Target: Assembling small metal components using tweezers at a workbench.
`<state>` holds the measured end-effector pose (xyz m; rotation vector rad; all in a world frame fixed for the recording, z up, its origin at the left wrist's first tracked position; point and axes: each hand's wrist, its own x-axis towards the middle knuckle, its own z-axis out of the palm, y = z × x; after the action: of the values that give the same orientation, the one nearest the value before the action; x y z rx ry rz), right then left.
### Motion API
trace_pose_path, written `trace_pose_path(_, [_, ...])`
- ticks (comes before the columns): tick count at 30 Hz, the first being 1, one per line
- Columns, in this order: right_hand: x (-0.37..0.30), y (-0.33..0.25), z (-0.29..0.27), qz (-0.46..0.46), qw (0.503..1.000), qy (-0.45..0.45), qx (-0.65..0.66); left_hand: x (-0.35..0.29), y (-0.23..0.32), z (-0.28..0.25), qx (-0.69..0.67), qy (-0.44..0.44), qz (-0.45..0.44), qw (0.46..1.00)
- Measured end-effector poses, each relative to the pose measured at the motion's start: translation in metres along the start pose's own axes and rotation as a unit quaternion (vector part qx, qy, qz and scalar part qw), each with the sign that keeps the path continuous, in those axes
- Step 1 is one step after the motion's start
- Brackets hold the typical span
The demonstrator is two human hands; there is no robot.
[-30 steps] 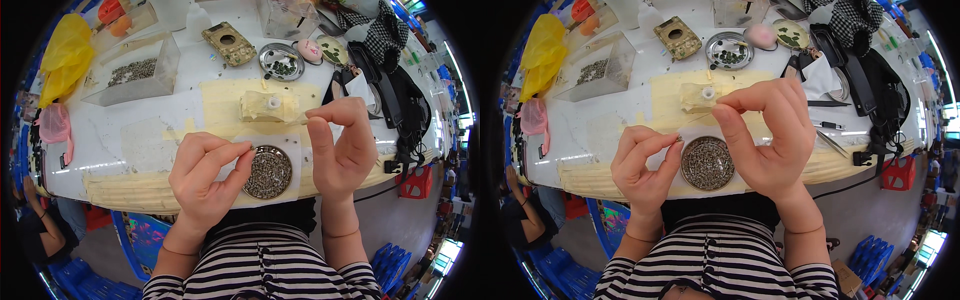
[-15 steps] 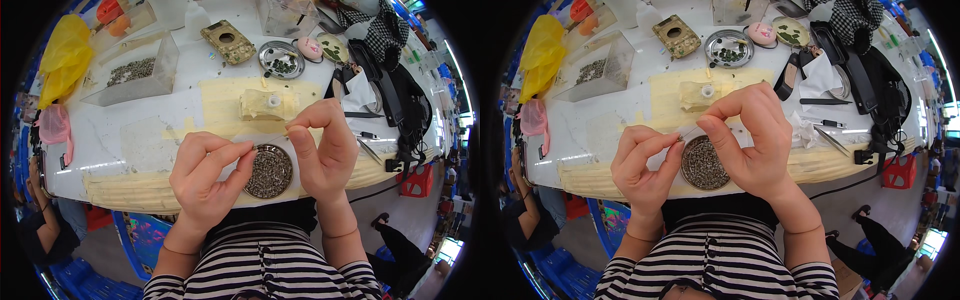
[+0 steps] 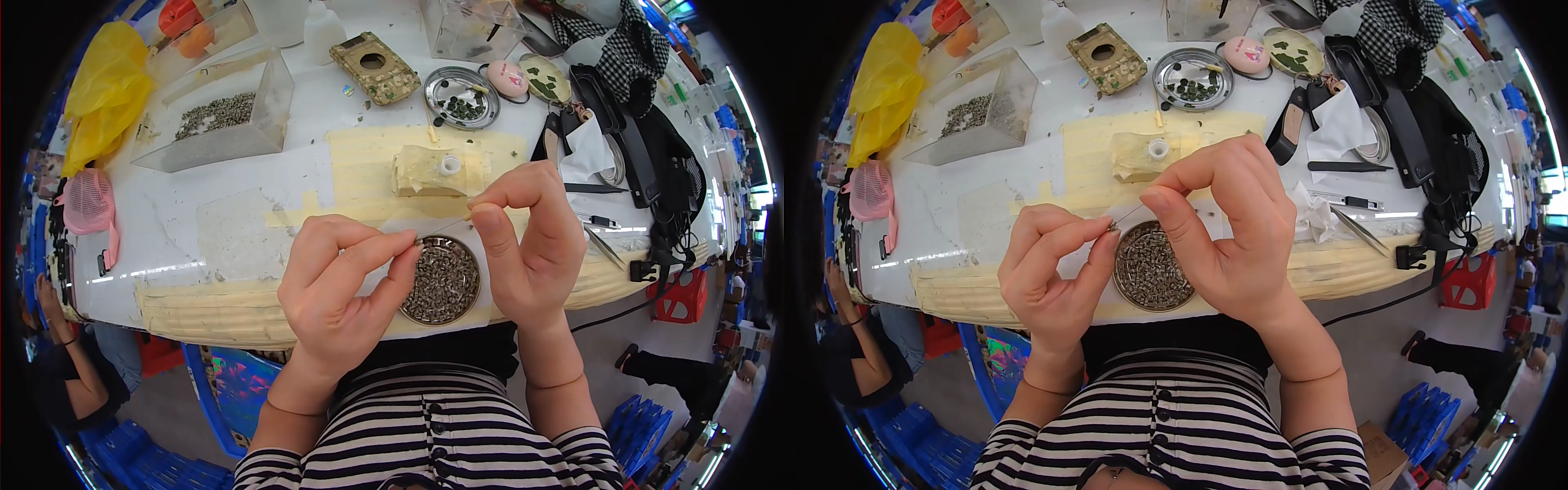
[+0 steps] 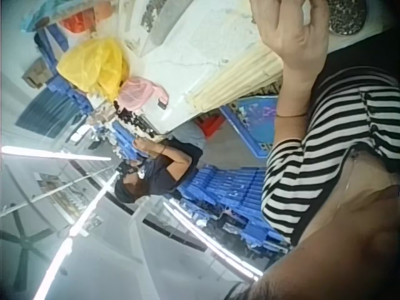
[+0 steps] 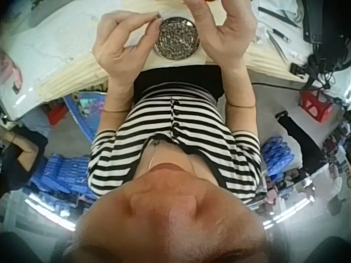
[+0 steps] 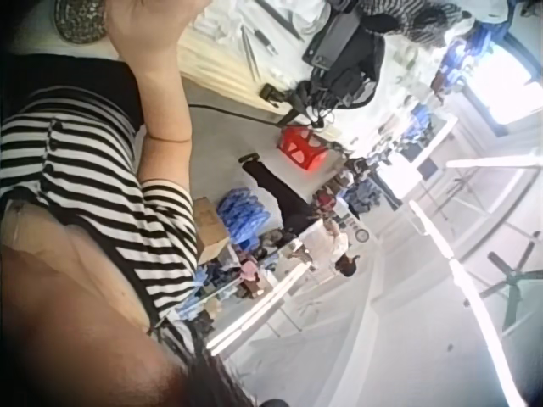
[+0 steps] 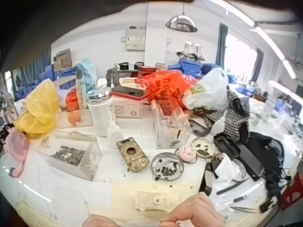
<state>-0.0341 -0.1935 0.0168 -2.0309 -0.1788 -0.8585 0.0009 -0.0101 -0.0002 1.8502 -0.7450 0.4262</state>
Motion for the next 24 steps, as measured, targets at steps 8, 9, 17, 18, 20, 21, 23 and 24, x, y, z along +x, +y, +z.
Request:
trace_pose_path(8, [0.006, 0.004, -0.003, -0.012, 0.993, 0.082, -0.084, -0.001, 0.001, -0.002, -0.003, -0.006, -0.006, 1.0])
trace_pose_path(9, [0.01, 0.005, -0.003, -0.042, 0.988, 0.079, -0.129, -0.002, 0.001, -0.002, -0.002, -0.006, -0.006, 1.0])
trace_pose_path(17, [0.018, 0.014, 0.0, -0.125, 0.951, 0.011, -0.284, -0.002, -0.002, 0.0, -0.02, 0.018, 0.002, 1.0])
trace_pose_path(18, [0.017, 0.011, 0.001, -0.103, 0.952, 0.023, -0.287, -0.002, -0.002, -0.001, -0.02, 0.021, 0.002, 1.0])
trace_pose_path(20, [0.01, 0.003, -0.001, -0.096, 0.964, 0.029, -0.247, -0.004, -0.003, -0.003, -0.02, 0.027, 0.002, 0.999])
trace_pose_path(21, [0.006, -0.003, -0.003, -0.092, 0.969, 0.032, -0.229, -0.004, -0.003, -0.003, -0.024, 0.028, 0.005, 0.999])
trace_pose_path(23, [0.0, -0.017, -0.005, -0.037, 0.989, -0.042, -0.135, -0.004, -0.004, -0.003, -0.031, 0.029, 0.013, 0.999])
trace_pose_path(24, [-0.003, -0.02, -0.004, -0.011, 0.994, -0.079, -0.081, -0.003, -0.004, -0.004, -0.036, 0.024, 0.02, 0.999])
